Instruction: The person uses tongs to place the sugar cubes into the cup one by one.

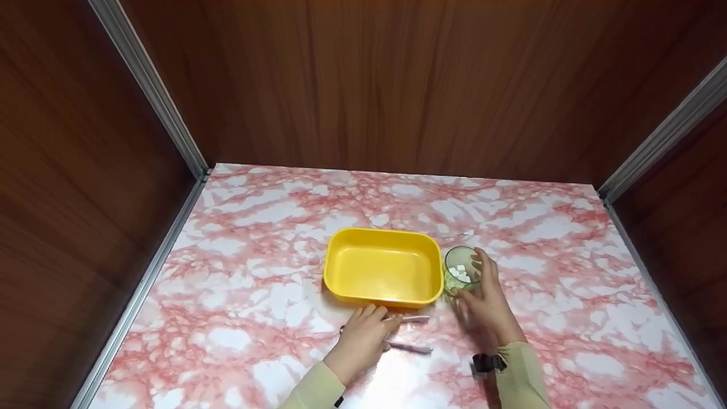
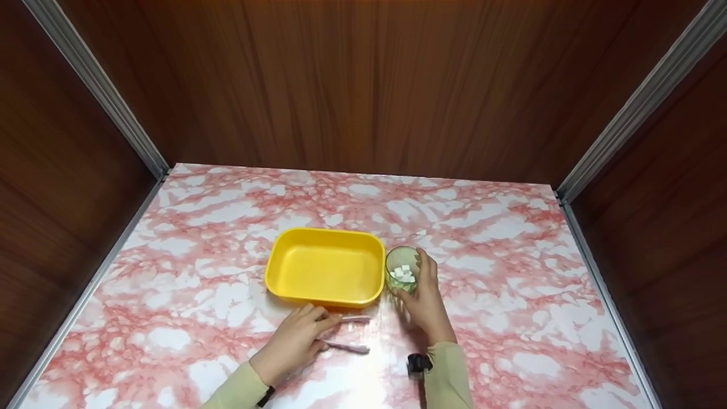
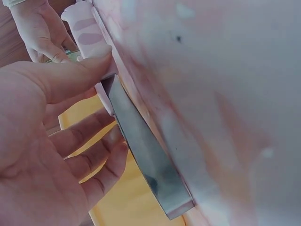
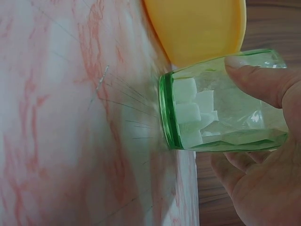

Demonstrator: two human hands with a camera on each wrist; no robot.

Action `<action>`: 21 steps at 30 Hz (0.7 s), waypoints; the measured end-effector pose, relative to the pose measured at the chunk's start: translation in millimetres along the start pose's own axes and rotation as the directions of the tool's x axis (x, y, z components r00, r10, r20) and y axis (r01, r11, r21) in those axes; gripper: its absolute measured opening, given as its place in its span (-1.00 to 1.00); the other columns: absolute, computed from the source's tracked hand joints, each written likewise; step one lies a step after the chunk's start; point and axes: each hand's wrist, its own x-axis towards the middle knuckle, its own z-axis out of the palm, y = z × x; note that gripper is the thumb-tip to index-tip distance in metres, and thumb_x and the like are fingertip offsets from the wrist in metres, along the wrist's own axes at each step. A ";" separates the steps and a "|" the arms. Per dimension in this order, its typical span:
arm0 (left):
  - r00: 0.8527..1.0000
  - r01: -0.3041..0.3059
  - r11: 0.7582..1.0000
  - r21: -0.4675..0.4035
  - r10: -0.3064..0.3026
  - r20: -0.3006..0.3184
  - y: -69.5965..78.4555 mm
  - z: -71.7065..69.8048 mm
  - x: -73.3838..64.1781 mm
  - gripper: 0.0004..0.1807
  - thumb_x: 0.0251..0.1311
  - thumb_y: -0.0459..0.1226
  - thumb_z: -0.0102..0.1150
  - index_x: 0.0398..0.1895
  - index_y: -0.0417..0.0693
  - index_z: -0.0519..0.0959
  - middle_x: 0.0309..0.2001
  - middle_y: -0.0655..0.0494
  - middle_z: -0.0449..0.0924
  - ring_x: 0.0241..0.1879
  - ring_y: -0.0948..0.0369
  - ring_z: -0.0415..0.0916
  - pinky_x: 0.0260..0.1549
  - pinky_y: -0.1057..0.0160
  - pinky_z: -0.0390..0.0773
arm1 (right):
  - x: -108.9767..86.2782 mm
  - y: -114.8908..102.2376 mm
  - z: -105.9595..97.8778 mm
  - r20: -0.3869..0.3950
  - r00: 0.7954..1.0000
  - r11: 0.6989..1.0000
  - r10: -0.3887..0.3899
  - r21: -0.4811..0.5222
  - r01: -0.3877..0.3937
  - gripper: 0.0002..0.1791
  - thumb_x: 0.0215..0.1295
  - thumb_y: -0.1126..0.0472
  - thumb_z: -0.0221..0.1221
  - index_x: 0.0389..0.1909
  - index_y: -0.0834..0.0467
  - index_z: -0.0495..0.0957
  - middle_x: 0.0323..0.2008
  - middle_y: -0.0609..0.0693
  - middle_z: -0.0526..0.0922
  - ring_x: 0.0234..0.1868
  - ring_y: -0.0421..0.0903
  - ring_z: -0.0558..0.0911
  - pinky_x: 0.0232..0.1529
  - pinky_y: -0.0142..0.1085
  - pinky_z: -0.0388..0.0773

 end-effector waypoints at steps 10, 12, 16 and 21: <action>0.992 -0.023 0.997 -0.072 0.014 -0.127 4.9 -13.1 -9.4 -0.47 0.06 -0.19 0.37 0.18 0.08 0.55 -0.06 0.20 0.51 -0.08 0.19 0.41 -0.04 0.17 0.39 | 0.9 3.6 -2.7 -0.007 0.999 0.995 -0.046 -0.084 0.046 0.08 0.08 0.42 0.33 0.49 -0.09 -0.12 0.34 0.19 0.07 0.31 0.31 0.21 0.24 0.14 0.18; 0.978 -0.051 0.992 -0.117 0.026 -0.206 3.8 -19.3 -13.1 -0.54 0.10 -0.20 0.33 0.13 0.05 0.58 -0.10 0.20 0.53 -0.10 0.20 0.44 -0.05 0.16 0.41 | 0.4 3.0 -3.9 -0.003 0.999 0.994 -0.046 -0.102 0.046 0.09 0.08 0.41 0.33 0.50 -0.09 -0.14 0.35 0.20 0.07 0.32 0.30 0.20 0.24 0.13 0.20; 0.938 -0.086 0.980 -0.179 0.019 -0.345 -4.7 -33.2 -19.7 -0.61 0.11 -0.23 0.31 0.05 0.03 0.62 -0.16 0.20 0.56 -0.15 0.21 0.49 -0.05 0.14 0.45 | 1.2 2.5 -5.7 -0.014 0.997 0.989 -0.071 -0.133 0.069 0.10 0.06 0.41 0.34 0.50 -0.07 -0.13 0.34 0.22 0.08 0.31 0.29 0.20 0.24 0.14 0.18; 0.903 -0.061 0.974 -0.217 -0.039 -0.427 -21.9 -48.8 -29.1 -0.64 0.13 -0.24 0.29 0.03 -0.03 0.63 -0.15 0.15 0.59 -0.14 0.17 0.51 -0.07 0.11 0.47 | 1.3 3.9 -5.8 -0.020 0.996 0.982 -0.082 -0.170 0.077 0.18 0.04 0.37 0.37 0.52 -0.11 -0.22 0.35 0.21 0.08 0.32 0.29 0.19 0.27 0.17 0.11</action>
